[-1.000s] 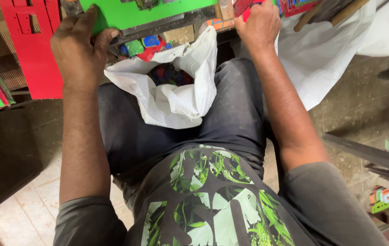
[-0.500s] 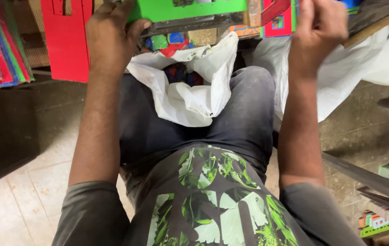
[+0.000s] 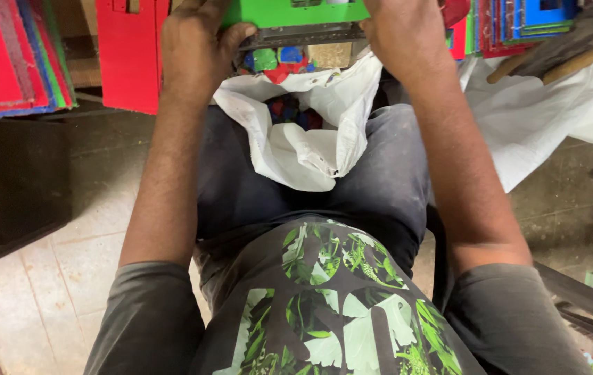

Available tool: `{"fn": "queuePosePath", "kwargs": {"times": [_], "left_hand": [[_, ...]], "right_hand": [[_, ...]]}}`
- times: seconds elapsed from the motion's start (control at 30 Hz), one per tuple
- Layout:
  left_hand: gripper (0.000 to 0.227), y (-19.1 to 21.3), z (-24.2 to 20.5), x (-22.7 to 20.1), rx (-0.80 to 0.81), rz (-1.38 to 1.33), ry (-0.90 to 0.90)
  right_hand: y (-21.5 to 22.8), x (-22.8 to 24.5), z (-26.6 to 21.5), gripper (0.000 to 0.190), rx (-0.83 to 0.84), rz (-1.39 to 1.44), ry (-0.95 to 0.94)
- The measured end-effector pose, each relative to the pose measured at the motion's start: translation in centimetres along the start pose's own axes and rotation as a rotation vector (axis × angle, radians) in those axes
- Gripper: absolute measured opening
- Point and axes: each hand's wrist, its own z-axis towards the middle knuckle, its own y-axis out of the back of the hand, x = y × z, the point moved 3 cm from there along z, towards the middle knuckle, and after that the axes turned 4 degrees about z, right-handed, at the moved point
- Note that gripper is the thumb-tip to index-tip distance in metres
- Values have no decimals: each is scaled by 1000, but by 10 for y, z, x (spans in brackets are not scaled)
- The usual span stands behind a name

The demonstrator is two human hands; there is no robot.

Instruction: The person repeatedly places colorful cardboard frames into a manual press, operates the lever to punch out center pieces, and collects the punched pieces into a white sack on their lap. They handle red, green, and blue frames one at a time, stacking finished frames to the side.

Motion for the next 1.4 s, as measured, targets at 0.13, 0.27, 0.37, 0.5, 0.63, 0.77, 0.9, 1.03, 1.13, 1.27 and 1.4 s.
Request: {"fn": "queuePosePath", "kwargs": {"times": [0.13,0.27,0.37,0.5,0.63,0.77,0.9,1.03,1.13,1.27,1.4], "left_hand": [[39,-4,1,2,14,33,-12],[37,0,6,-3,106,-13,100],[46,17,-1,-17,105,-48,46],[48,53,-57,-22,350,-161,47],[60,77,-80,38,179,162,277],[87,67,-79,105,202,558,255],[86,46,-95,134,332,670,406],[69,41,-97,135,287,639,431],[61,58,-93,120,234,636,376],[54,94,-96,85,259,579,407],[41,146,-109,27,292,331,469]], "right_hand": [[-5,-16,-6,28,-53,94,37],[13,-6,2,32,22,-75,135],[43,10,6,29,37,-21,238],[58,30,-50,36,528,406,7],[91,11,-152,32,550,679,-187],[136,-33,-247,31,312,793,-578],[128,-61,-305,33,94,665,-936],[60,-79,-260,42,-113,578,-799],[10,-76,-194,45,-243,412,-592],[-52,-102,-129,56,-215,41,-592],[-100,-125,-108,57,-122,-73,-611]]}}
